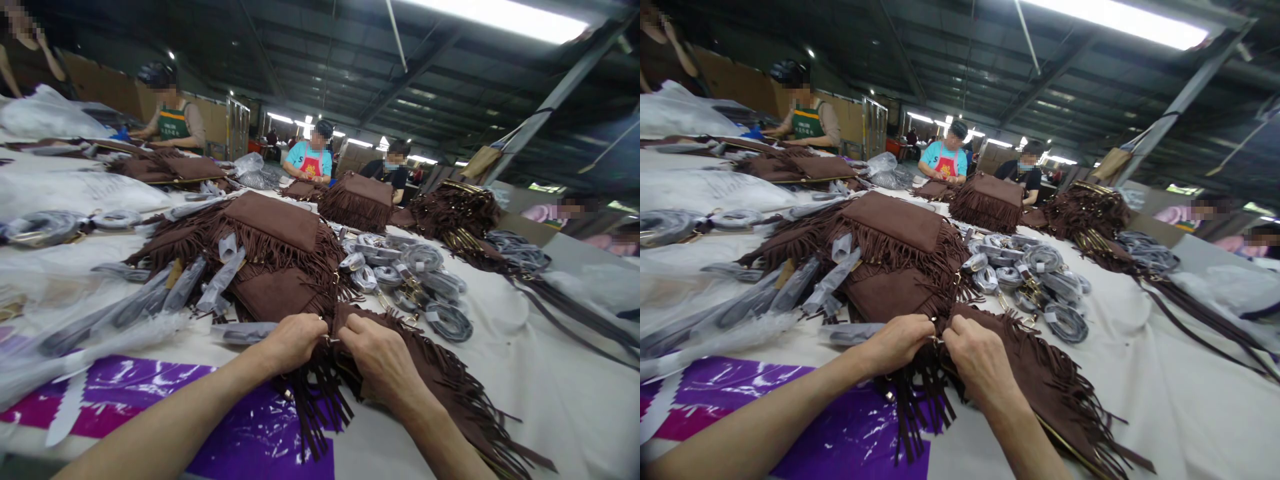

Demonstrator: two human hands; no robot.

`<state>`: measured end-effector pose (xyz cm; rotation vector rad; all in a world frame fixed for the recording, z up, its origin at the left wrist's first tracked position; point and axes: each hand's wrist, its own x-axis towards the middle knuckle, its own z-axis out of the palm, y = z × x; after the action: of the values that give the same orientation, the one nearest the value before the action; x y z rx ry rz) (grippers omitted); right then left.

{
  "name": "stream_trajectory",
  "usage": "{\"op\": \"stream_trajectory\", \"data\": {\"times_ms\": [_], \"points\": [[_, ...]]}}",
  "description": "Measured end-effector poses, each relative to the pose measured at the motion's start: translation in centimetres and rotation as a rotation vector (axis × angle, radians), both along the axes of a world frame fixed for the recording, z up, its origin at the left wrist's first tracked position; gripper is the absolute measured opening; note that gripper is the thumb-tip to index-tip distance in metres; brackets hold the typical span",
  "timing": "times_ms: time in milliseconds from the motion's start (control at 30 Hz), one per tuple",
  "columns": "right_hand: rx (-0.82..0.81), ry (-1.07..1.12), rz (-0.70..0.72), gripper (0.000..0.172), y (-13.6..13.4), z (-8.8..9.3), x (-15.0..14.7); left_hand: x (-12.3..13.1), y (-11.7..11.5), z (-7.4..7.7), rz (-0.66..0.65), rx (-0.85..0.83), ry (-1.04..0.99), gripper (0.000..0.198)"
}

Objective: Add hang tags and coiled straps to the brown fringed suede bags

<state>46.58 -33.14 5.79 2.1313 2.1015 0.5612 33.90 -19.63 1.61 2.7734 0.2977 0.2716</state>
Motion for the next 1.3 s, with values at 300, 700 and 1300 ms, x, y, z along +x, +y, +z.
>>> {"op": "stream_trajectory", "data": {"times_ms": [300, 700, 1300], "points": [[-0.007, 0.237, 0.043, 0.019, 1.1, -1.5, 0.7, -0.2, 0.2, -0.3, 0.024, -0.144, -0.076, 0.012], [-0.085, 1.236, 0.056, 0.019, 2.7, -2.9, 2.9, 0.0, 0.8, -0.6, 0.001, -0.097, -0.104, 0.01], [0.07, 1.305, -0.064, 0.029, 3.3, -4.2, 3.5, 0.2, -2.0, -0.9, 0.224, -0.08, 0.03, 0.026]]}}
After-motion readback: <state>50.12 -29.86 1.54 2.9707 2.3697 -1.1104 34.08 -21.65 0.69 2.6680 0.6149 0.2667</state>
